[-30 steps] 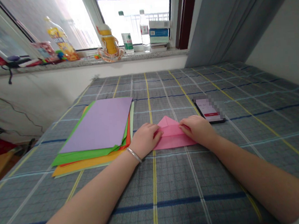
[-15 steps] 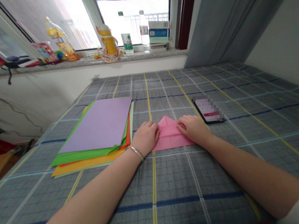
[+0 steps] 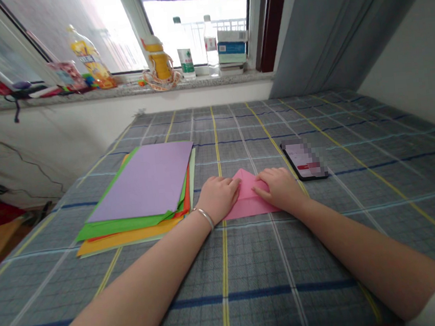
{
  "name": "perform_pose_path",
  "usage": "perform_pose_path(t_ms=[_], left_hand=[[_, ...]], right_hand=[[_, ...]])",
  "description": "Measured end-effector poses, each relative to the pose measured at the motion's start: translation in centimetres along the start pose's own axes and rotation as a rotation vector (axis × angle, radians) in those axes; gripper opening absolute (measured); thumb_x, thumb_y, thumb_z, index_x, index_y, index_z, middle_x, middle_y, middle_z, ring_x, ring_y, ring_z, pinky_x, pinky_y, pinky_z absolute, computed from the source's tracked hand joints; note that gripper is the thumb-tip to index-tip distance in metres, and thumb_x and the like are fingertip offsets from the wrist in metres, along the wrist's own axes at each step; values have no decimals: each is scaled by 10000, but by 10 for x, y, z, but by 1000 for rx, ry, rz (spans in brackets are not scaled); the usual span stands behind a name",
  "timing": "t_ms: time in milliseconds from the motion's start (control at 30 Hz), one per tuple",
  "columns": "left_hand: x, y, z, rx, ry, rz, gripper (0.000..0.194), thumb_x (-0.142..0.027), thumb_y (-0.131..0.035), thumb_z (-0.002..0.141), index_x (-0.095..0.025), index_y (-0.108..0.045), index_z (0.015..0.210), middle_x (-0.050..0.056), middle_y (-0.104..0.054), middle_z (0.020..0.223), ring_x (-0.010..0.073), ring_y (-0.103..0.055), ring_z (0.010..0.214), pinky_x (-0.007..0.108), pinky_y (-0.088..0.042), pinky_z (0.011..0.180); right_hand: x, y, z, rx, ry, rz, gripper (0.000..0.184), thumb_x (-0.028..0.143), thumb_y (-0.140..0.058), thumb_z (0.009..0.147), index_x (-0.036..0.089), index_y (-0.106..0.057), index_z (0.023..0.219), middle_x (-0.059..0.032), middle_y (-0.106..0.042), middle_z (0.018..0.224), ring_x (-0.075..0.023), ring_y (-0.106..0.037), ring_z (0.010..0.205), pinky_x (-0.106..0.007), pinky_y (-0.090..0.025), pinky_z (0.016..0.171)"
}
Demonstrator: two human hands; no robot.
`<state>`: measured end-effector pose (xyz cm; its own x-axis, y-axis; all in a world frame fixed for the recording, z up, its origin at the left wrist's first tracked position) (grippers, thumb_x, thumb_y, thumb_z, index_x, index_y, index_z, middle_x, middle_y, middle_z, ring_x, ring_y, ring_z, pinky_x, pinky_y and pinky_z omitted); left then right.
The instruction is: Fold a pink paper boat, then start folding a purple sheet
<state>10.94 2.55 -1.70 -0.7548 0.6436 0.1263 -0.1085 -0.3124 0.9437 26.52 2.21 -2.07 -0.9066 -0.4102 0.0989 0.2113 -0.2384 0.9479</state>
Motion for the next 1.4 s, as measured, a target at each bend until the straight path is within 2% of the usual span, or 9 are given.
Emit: perform_pose_path(t_ms=[167, 333, 433, 533, 633, 833, 1000, 1200, 1400], left_hand=[[6, 0, 2, -8, -2, 13, 266, -290, -417, 967, -200, -639, 1082, 59, -710, 878, 197, -641, 775, 343, -396, 720], [-12, 4, -2, 44, -140, 130, 241, -136, -441, 925, -120, -615, 1090, 93, -696, 860, 193, -646, 748, 399, -419, 850], [-22, 4, -4, -25, -209, 144, 281, -107, -399, 932, -98, -606, 1121, 136, -680, 1056, 227, -630, 1013, 458, -342, 1039], [-24, -7, -6, -14, -283, -9, 328, -169, -366, 964, -110, -569, 1215, 117, -579, 1304, 238, -464, 1286, 445, -280, 1120], [-19, -19, -6, 92, -228, -176, 459, -339, -346, 983, -89, -447, 1355, 128, -459, 1430, 222, -351, 1374, 396, -274, 1139], [-20, -21, -11, 231, -205, -233, 661, -502, -337, 949, -107, -258, 1473, 120, -235, 1548, 267, -167, 1444, 469, -123, 1175], [-23, -18, -14, 227, -293, -250, 579, -491, -343, 951, -245, -284, 1472, 39, -223, 1561, 259, -166, 1445, 495, -56, 1170], [-22, -20, -14, 256, -297, -275, 602, -533, -336, 946, -281, -243, 1484, 6, -247, 1554, 281, -181, 1435, 515, -79, 1156], [-21, -21, -12, 290, -276, -284, 594, -535, -334, 946, -292, -251, 1481, -4, -233, 1558, 287, -170, 1438, 538, -77, 1152]], right_hand=[[-5, -5, 4, 15, -64, 42, 195, 352, -529, 872, 188, -629, 838, -65, -688, 882, -227, -595, 865, -342, -350, 771], [-7, -9, 5, 45, -82, 67, 180, 348, -537, 873, 192, -613, 829, -52, -685, 875, -222, -594, 859, -335, -341, 751], [-6, -11, 5, 49, -82, 47, 177, 342, -533, 882, 188, -610, 839, -54, -682, 884, -223, -595, 867, -334, -343, 749], [-6, -12, 6, 49, -86, 28, 200, 353, -515, 898, 186, -609, 842, -60, -679, 881, -220, -596, 852, -328, -353, 740], [-5, -12, 5, 42, -95, 31, 219, 356, -492, 912, 190, -608, 831, -57, -672, 858, -209, -596, 820, -317, -363, 722], [-7, -10, 5, 50, -109, 84, 183, 318, -495, 905, 188, -608, 841, -56, -666, 862, -198, -597, 809, -303, -383, 729], [-16, -12, 4, 45, -144, 236, 117, 270, -526, 869, 191, -600, 824, -52, -661, 871, -195, -597, 827, -303, -415, 748], [-46, -7, -5, 67, -280, 458, 168, 215, -572, 816, 172, -606, 975, -58, -667, 908, -182, -610, 851, -298, -445, 770], [-70, -5, -18, 290, -395, 675, 365, 222, -557, 818, 149, -526, 1175, -21, -621, 768, -141, -575, 646, -243, -404, 534]])
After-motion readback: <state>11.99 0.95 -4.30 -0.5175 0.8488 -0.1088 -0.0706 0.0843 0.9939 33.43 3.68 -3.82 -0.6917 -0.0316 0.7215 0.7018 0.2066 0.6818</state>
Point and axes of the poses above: each hand's wrist, its own z-axis towards the middle knuckle, its own y-axis out of the back of the hand, x = y × z, the point moved 5 cm from there along z, towards the middle knuckle
